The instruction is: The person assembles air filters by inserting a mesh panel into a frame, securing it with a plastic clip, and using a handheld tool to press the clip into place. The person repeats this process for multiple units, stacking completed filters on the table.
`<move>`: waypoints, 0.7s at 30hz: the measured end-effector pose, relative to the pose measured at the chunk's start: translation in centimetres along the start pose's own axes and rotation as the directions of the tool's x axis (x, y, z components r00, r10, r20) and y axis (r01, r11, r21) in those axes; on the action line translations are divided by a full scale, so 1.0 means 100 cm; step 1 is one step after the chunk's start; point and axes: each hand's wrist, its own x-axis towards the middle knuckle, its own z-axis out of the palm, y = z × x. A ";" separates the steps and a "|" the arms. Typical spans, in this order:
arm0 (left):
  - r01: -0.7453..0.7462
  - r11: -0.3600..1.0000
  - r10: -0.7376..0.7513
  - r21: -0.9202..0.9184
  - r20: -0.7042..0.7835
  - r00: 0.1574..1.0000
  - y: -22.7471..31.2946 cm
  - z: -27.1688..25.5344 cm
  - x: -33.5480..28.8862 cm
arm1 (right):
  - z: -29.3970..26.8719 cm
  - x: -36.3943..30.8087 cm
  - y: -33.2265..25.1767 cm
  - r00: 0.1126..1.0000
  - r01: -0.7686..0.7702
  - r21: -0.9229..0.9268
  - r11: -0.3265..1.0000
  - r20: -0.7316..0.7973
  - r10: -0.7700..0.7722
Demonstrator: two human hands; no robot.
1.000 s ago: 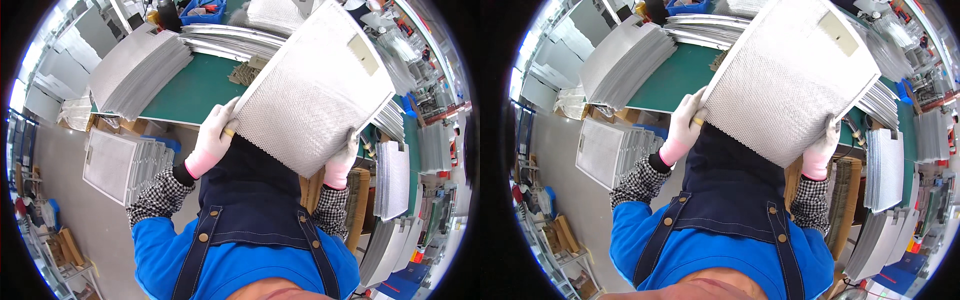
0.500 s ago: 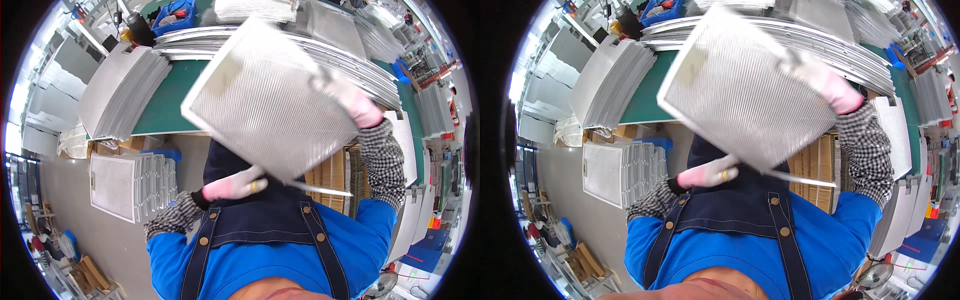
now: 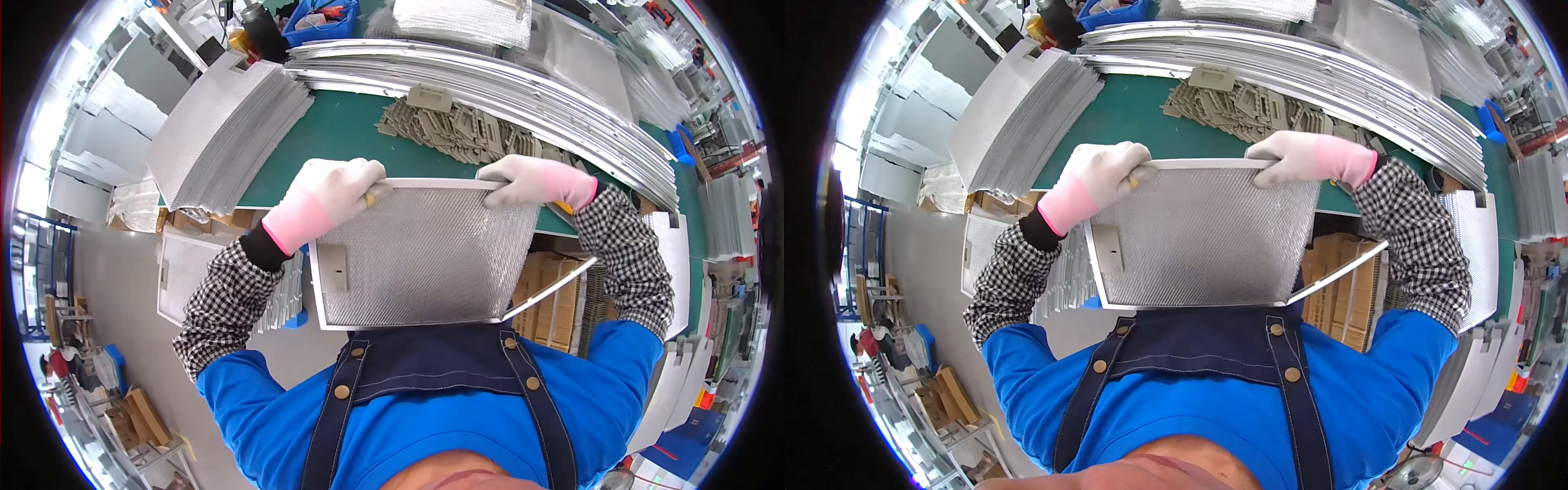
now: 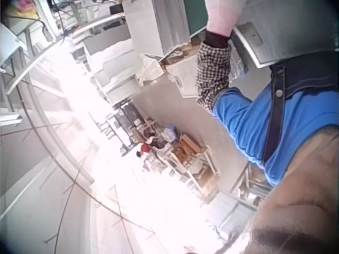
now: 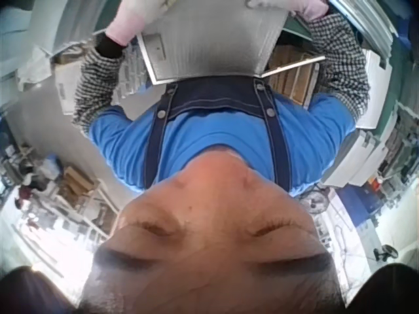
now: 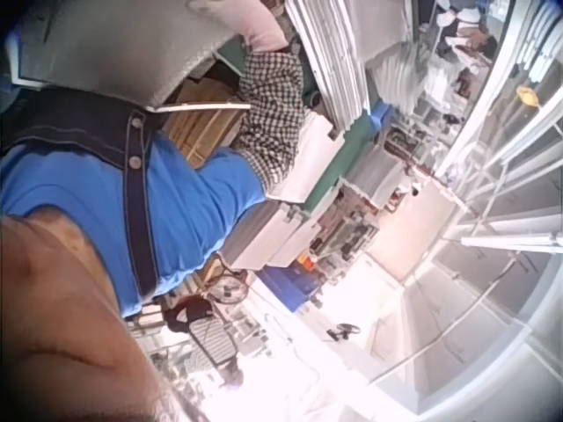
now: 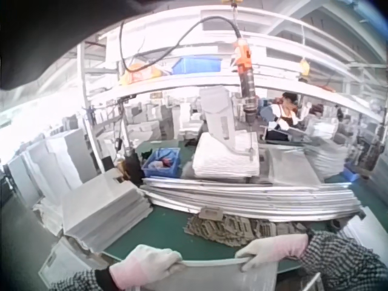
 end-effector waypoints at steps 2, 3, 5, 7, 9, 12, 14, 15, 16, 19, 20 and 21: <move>0.002 1.000 -0.003 0.030 0.021 1.000 -0.002 0.003 0.002 | 0.003 0.009 0.001 0.999 0.030 -0.064 0.998 -0.043 -0.032; 0.006 0.999 -0.008 0.046 0.035 0.999 -0.002 0.005 0.002 | 0.006 0.015 0.000 0.997 0.047 -0.095 0.994 -0.061 -0.052; -0.038 0.998 0.038 -0.056 -0.008 0.999 0.008 0.013 0.010 | 0.015 0.026 -0.011 0.982 0.129 -0.139 0.982 -0.123 -0.147; -0.011 0.983 0.008 -0.181 -0.016 1.000 0.017 0.017 0.013 | 0.027 0.039 -0.023 0.962 0.191 -0.171 0.967 -0.165 -0.219; 0.084 0.942 -0.080 -0.324 0.027 0.996 0.021 0.018 0.015 | 0.031 0.043 -0.034 0.979 0.136 -0.196 0.971 -0.124 -0.162; 0.267 0.843 -0.178 -0.468 0.225 0.958 0.017 0.005 0.011 | 0.038 0.048 -0.035 0.962 0.205 -0.224 0.953 -0.134 -0.238; 0.417 0.772 -0.185 -0.479 0.459 0.869 0.014 -0.013 0.017 | 0.047 0.053 -0.024 0.872 0.374 -0.335 0.865 -0.192 -0.451; 0.491 0.735 -0.181 -0.467 0.563 0.806 0.011 -0.020 0.019 | 0.047 0.053 -0.027 0.906 0.339 -0.324 0.883 -0.143 -0.400; 0.507 0.708 -0.134 -0.491 0.612 0.780 0.008 -0.023 0.019 | 0.046 0.052 -0.032 0.934 0.302 -0.315 0.900 -0.092 -0.346; 0.388 0.684 -0.028 -0.617 0.509 0.860 0.009 -0.025 0.012 | 0.032 0.050 -0.046 0.985 0.132 -0.182 0.974 0.135 -0.108; 0.291 0.788 -0.017 -0.542 0.455 0.890 0.008 -0.026 0.011 | 0.030 0.050 -0.040 0.981 0.146 -0.159 0.977 0.152 -0.121; 0.190 0.873 0.003 -0.450 0.394 0.919 0.007 -0.025 0.011 | 0.026 0.047 -0.034 0.976 0.159 -0.142 0.977 0.170 -0.134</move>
